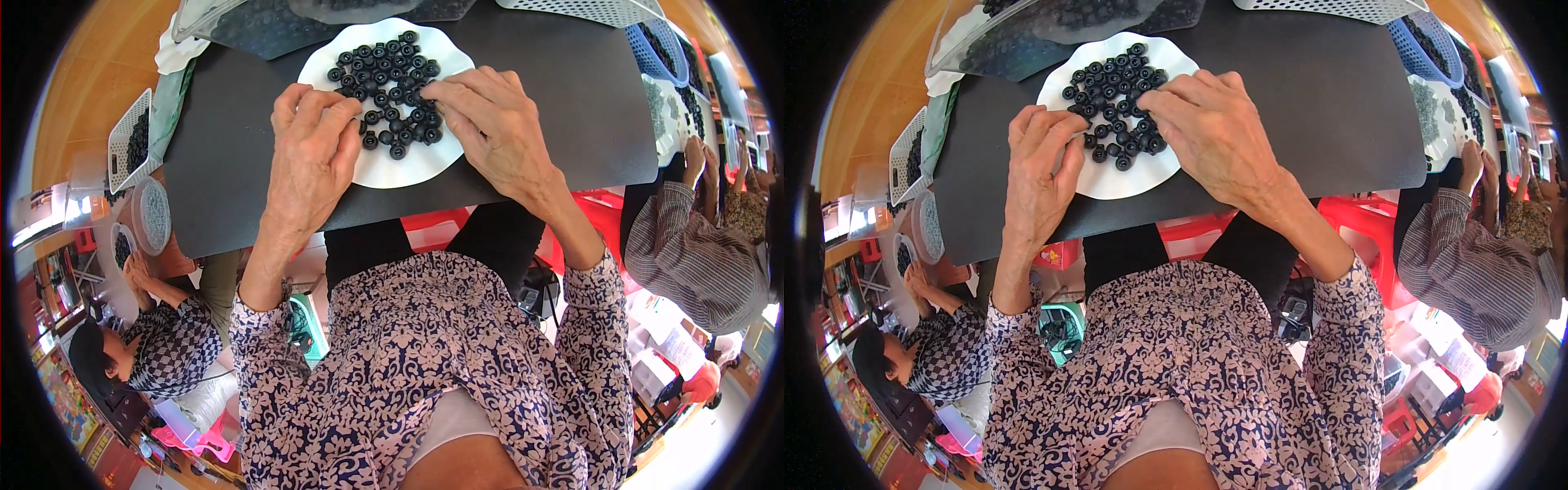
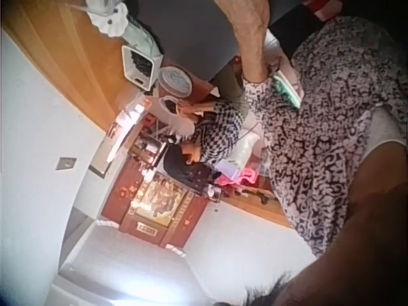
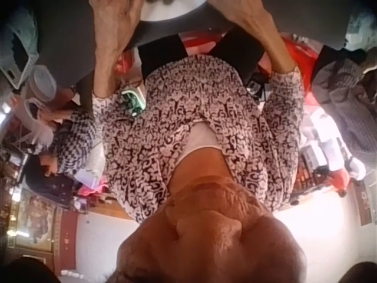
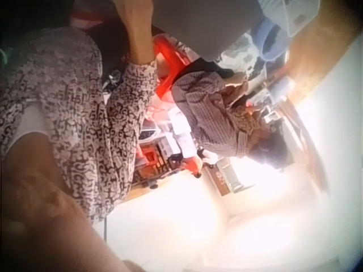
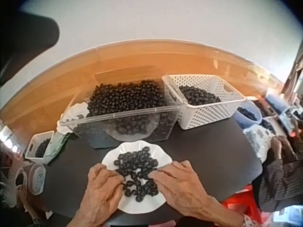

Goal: The person assembles plastic cord locks by hand on a plate and scoops additional parts onto the plate from a plastic container.

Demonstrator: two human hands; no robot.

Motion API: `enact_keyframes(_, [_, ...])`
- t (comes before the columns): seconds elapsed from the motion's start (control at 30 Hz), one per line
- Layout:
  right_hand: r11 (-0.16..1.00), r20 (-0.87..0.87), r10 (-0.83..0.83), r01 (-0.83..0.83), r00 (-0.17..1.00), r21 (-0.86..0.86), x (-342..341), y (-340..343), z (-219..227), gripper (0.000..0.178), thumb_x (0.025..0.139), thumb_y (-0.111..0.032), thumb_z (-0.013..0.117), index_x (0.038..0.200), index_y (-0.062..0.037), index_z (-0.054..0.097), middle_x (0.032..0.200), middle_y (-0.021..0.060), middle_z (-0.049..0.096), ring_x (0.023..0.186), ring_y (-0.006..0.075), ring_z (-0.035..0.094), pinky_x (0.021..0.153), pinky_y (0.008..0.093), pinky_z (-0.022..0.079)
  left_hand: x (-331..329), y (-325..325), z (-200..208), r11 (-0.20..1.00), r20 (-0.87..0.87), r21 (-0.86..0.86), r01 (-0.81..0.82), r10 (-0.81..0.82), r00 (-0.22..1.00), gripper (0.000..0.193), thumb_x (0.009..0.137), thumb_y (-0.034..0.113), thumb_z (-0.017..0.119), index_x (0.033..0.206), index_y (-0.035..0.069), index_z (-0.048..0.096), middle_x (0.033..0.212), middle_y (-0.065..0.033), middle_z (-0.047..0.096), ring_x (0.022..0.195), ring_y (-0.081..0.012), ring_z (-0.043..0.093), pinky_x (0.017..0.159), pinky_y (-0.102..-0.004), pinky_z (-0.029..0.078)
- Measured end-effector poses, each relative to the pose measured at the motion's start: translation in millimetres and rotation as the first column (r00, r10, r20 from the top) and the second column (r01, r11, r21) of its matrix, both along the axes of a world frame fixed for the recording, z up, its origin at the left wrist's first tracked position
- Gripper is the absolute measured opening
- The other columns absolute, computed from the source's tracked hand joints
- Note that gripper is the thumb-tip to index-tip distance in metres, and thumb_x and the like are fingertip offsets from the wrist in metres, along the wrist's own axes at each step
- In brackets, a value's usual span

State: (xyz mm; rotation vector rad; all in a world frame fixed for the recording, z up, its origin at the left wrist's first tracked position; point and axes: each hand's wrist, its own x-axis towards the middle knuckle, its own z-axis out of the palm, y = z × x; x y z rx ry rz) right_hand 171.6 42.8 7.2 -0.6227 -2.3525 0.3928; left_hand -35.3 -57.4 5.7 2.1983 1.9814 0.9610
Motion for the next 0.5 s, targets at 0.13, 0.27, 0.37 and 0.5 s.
enact_keyframes(0.13, [1.000, 0.036, 0.003, -0.004, 0.999, 0.013, -8.1, 5.5, -1.7, 0.018, 0.079, -0.006, 0.068, 0.097, -0.0069, 0.066, 0.085, 0.0022, 0.062, 0.081, 0.0190, 0.057, 0.075, 0.0341, 0.039, 3.9, 6.0, -2.4, 1.000, -0.002, -0.014, 0.005, -0.005, 1.000, 0.021, 0.078, 0.004, 0.066, 0.099, 0.001, 0.066, 0.108, -0.0136, 0.059, 0.112, -0.0385, 0.045, 0.094, -0.0457, 0.040])
enact_keyframes(0.27, [1.000, -0.008, -0.003, 0.003, 1.000, 0.016, -10.9, 5.4, -1.5, 0.017, 0.079, -0.006, 0.068, 0.097, -0.0065, 0.067, 0.085, 0.0023, 0.063, 0.080, 0.0194, 0.058, 0.074, 0.0343, 0.039, 12.4, 15.9, -0.9, 0.999, -0.172, -0.052, 0.001, -0.010, 0.985, 0.020, 0.078, 0.008, 0.067, 0.095, -0.001, 0.066, 0.115, -0.0171, 0.055, 0.116, -0.0415, 0.041, 0.096, -0.0477, 0.039])
enact_keyframes(0.37, [1.000, -0.056, -0.007, 0.007, 0.998, 0.006, -12.4, 3.0, -2.4, 0.017, 0.078, -0.007, 0.069, 0.096, -0.0064, 0.067, 0.086, 0.0024, 0.063, 0.081, 0.0195, 0.058, 0.074, 0.0343, 0.039, 10.0, 17.9, 3.0, 0.996, -0.187, -0.092, -0.012, -0.005, 0.982, 0.018, 0.077, 0.009, 0.067, 0.092, -0.001, 0.066, 0.118, -0.0183, 0.053, 0.119, -0.0415, 0.039, 0.096, -0.0487, 0.038])
enact_keyframes(0.5, [1.000, -0.104, 0.009, -0.011, 0.995, -0.014, -10.9, -1.8, -1.8, 0.022, 0.076, -0.009, 0.072, 0.097, -0.0065, 0.067, 0.089, 0.0020, 0.064, 0.081, 0.0189, 0.058, 0.075, 0.0336, 0.039, 10.0, 15.4, 0.8, 1.000, -0.063, -0.017, 0.004, -0.005, 0.998, 0.017, 0.076, 0.008, 0.068, 0.091, -0.001, 0.065, 0.111, -0.0153, 0.057, 0.115, -0.0365, 0.043, 0.095, -0.0449, 0.039])
